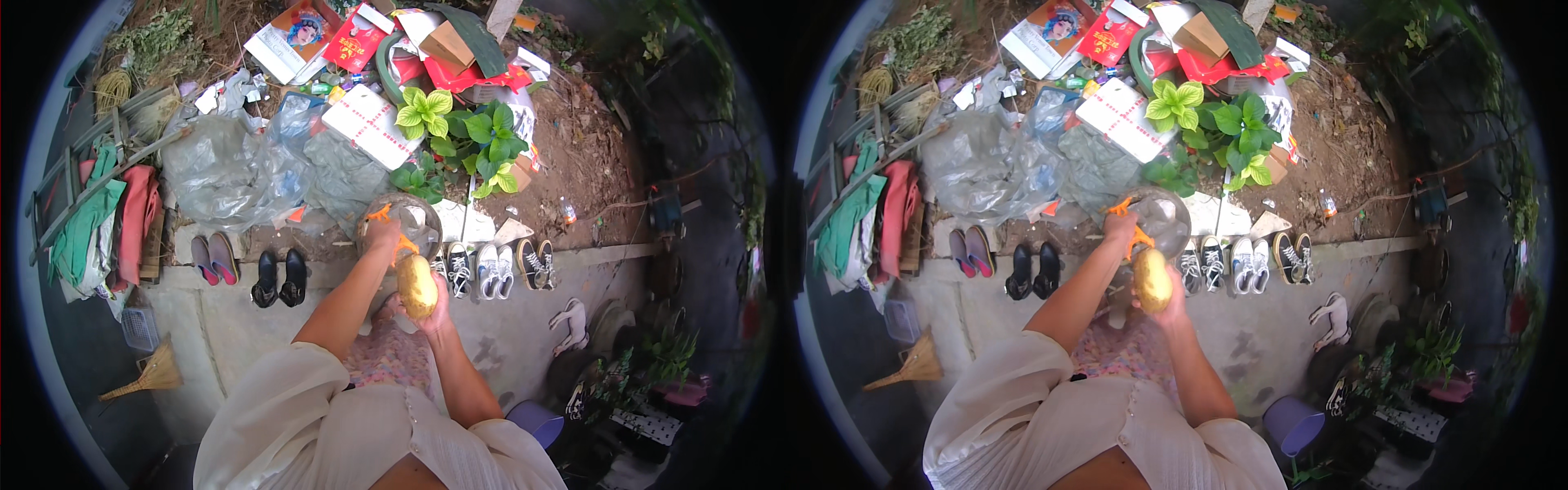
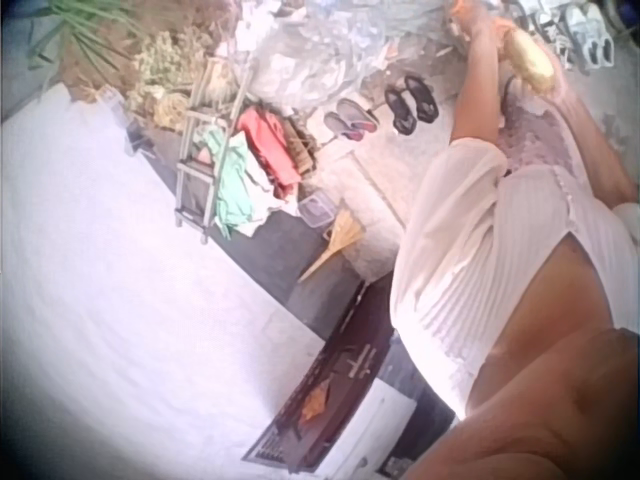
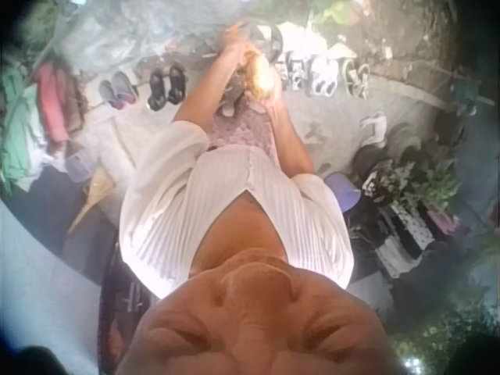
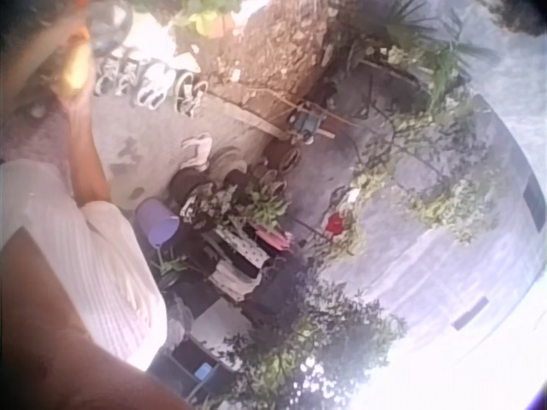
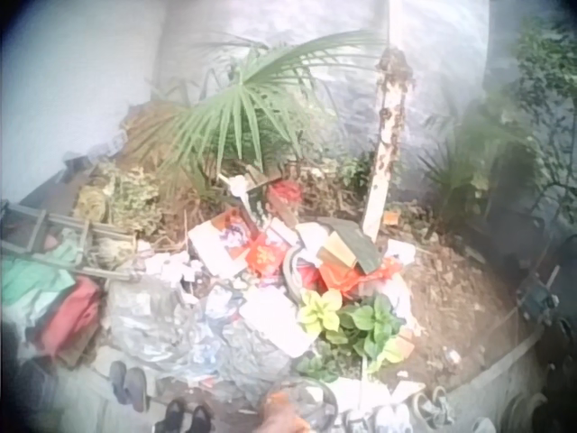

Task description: The person peels a potato with a vegetable peeler, moving from a courtyard area into a room to retrieve more potatoes from a bag, then returns to the courtyard and continues peeling the potato over a waste basket.

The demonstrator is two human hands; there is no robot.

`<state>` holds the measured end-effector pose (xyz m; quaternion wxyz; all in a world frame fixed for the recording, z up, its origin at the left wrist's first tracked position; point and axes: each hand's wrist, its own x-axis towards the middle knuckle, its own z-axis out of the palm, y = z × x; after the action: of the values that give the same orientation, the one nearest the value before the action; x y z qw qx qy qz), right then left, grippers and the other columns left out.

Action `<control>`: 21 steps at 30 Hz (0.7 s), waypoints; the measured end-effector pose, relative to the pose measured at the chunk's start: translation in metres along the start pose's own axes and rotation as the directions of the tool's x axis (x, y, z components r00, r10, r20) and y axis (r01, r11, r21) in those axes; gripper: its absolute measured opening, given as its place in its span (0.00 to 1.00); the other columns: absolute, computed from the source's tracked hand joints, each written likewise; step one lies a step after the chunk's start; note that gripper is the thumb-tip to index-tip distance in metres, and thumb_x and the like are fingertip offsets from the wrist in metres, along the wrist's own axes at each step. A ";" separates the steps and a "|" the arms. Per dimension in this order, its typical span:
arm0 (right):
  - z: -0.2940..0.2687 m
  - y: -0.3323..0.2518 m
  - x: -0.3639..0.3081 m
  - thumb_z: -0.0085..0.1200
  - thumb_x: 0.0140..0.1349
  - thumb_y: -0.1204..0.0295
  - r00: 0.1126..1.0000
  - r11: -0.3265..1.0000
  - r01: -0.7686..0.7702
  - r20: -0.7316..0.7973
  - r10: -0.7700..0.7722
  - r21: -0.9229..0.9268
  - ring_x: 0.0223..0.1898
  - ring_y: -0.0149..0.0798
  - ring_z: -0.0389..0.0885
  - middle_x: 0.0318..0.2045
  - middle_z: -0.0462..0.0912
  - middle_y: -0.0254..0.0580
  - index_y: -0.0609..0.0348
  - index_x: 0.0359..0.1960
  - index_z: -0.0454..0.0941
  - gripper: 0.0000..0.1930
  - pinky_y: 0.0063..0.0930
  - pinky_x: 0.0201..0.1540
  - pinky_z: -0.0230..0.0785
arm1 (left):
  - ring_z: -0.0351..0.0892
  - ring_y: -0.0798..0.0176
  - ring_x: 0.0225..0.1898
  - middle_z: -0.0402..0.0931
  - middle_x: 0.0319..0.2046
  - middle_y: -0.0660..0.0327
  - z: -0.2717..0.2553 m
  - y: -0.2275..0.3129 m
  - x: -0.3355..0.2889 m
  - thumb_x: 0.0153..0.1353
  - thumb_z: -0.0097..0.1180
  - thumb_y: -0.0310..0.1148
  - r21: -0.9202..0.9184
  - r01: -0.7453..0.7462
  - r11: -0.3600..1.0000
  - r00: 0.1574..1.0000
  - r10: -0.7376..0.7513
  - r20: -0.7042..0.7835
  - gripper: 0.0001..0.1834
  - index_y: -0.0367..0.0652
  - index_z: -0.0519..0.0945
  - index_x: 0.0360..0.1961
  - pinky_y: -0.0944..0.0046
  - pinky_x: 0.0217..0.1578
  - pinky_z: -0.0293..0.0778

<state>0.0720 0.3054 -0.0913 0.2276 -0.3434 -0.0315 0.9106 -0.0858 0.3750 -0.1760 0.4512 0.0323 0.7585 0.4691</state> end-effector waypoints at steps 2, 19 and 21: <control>-0.003 0.000 -0.003 0.39 0.57 0.44 0.993 0.999 -0.007 0.116 0.002 0.042 0.34 0.47 0.77 0.38 0.77 0.47 0.55 0.49 0.71 0.30 0.42 0.33 0.70 | 0.79 0.48 0.36 0.78 0.33 0.47 -0.003 -0.005 0.022 0.49 0.55 0.38 0.127 0.086 0.988 0.995 -0.078 -0.065 0.19 0.32 0.74 0.37 0.54 0.38 0.72; 0.017 -0.013 0.026 0.44 0.57 0.45 0.993 0.994 0.075 -0.096 -0.066 0.085 0.43 0.45 0.77 0.44 0.77 0.41 0.50 0.51 0.71 0.28 0.45 0.37 0.73 | 0.77 0.54 0.33 0.76 0.31 0.52 -0.019 0.027 -0.070 0.49 0.57 0.37 -0.127 -0.312 0.942 0.950 0.308 -0.047 0.18 0.35 0.73 0.37 0.57 0.37 0.70; 0.015 -0.012 0.029 0.43 0.57 0.45 0.991 0.989 0.108 -0.094 -0.098 0.102 0.42 0.42 0.76 0.44 0.77 0.38 0.50 0.51 0.71 0.27 0.41 0.36 0.73 | 0.77 0.51 0.35 0.77 0.31 0.50 -0.015 0.023 -0.077 0.49 0.56 0.38 -0.025 -0.308 0.951 0.951 0.307 -0.044 0.19 0.34 0.73 0.38 0.56 0.40 0.70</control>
<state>0.0476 0.3303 -0.0954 0.2935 -0.3689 0.0096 0.8819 -0.0596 0.3408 -0.1059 0.3581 0.1339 0.7455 0.5460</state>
